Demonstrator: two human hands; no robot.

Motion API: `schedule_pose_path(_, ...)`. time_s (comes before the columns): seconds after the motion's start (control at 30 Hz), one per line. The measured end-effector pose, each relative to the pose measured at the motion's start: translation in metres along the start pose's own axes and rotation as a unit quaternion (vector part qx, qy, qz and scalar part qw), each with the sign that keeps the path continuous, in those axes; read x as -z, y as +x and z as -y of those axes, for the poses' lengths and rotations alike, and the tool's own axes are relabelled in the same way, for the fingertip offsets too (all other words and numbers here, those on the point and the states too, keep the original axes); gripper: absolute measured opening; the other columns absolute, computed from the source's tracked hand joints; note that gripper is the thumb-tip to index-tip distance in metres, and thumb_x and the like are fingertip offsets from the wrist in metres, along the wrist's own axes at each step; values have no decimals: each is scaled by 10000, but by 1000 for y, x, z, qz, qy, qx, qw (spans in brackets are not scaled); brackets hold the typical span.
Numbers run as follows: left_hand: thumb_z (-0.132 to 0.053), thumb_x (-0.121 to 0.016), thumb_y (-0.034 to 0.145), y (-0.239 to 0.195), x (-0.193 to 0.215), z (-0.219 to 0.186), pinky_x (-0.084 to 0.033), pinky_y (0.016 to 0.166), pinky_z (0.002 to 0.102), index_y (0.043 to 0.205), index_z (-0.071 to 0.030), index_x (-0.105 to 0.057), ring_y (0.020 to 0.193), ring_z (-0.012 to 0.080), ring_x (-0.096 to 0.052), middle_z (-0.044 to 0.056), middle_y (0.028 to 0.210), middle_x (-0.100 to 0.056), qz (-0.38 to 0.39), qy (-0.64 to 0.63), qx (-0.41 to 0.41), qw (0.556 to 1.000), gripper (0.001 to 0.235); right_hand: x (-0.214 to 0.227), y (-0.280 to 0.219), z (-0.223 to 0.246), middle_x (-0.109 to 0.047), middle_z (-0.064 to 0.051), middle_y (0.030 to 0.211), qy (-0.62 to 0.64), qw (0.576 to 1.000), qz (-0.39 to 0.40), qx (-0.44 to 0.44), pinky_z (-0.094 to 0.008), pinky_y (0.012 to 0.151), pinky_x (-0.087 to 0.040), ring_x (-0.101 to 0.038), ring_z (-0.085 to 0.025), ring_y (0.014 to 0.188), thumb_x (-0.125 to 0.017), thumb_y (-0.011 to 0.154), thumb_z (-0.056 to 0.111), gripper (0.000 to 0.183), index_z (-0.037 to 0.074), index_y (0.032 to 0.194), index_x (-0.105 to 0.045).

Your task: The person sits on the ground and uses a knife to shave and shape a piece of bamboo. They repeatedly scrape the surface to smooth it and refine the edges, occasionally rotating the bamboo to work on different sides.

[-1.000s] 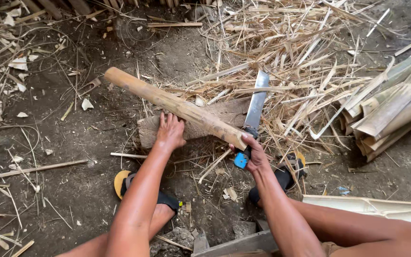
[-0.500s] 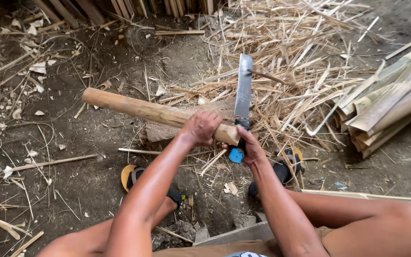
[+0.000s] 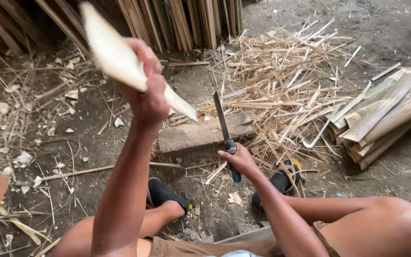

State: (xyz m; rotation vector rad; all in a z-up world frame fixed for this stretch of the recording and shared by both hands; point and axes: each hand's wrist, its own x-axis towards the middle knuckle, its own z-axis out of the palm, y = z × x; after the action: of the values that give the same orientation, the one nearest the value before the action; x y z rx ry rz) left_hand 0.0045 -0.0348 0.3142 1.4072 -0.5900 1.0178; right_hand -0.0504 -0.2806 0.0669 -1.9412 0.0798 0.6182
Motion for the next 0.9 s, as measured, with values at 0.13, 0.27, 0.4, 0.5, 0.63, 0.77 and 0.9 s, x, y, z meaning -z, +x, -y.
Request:
schedule_pose_path(0.13,51,-443,768,-30,1,-21,-428,630,234,1114,-63,-420,761,102,-436,41,932,-437,-58,-20,64,996,365,-3,-26,5,-592,-39,781,52,992,-2,113,-330,600,-517,-588,-149,669,-699,863,362,377,26,991,-585)
schedule_pose_path(0.27,42,-490,773,-56,13,-31,-478,711,275,1134,-75,-426,826,126,-473,36,948,-447,-69,16,114,991,385,-10,-48,-6,-580,-99,753,-25,984,-53,166,-413,617,-508,-589,-237,671,-673,802,228,328,-1,997,-544)
schedule_pose_path(0.4,-1,-532,891,-56,29,-55,-480,739,277,1223,-50,-423,859,125,-479,50,1020,-473,-87,71,77,991,353,-8,-84,0,-663,-194,768,-99,972,-52,207,-479,681,-487,-619,-324,721,-658,772,204,370,12,1067,-543)
schedule_pose_path(0.5,-26,-529,995,-64,30,-75,-418,765,262,1218,-39,-429,864,125,-455,46,1020,-451,-144,91,53,984,245,-11,-106,32,-663,-245,742,-114,984,20,136,-476,673,-494,-655,-375,681,-603,787,198,377,28,1110,-511)
schedule_pose_path(0.63,-54,-509,994,-77,10,-85,-383,891,282,1257,-41,-398,987,137,-440,63,1067,-435,-193,109,32,975,285,-12,-141,92,-646,-224,654,-101,984,45,140,-476,599,-497,-656,-377,595,-653,826,198,293,25,1030,-534)
schedule_pose_path(0.77,-54,-503,993,-90,5,-97,-345,1068,303,1251,-41,-375,1085,142,-400,78,1131,-400,-157,152,25,976,289,-22,-164,119,-634,-208,643,-85,959,14,270,-479,557,-488,-653,-384,596,-702,804,136,290,32,1030,-554)
schedule_pose_path(0.9,-65,-504,958,-90,11,-88,-377,940,304,1207,-31,-387,1011,155,-411,85,1094,-409,-203,137,44,969,277,-31,-140,123,-650,-194,674,-109,981,49,149,-493,562,-491,-663,-398,598,-683,887,152,189,22,943,-557)
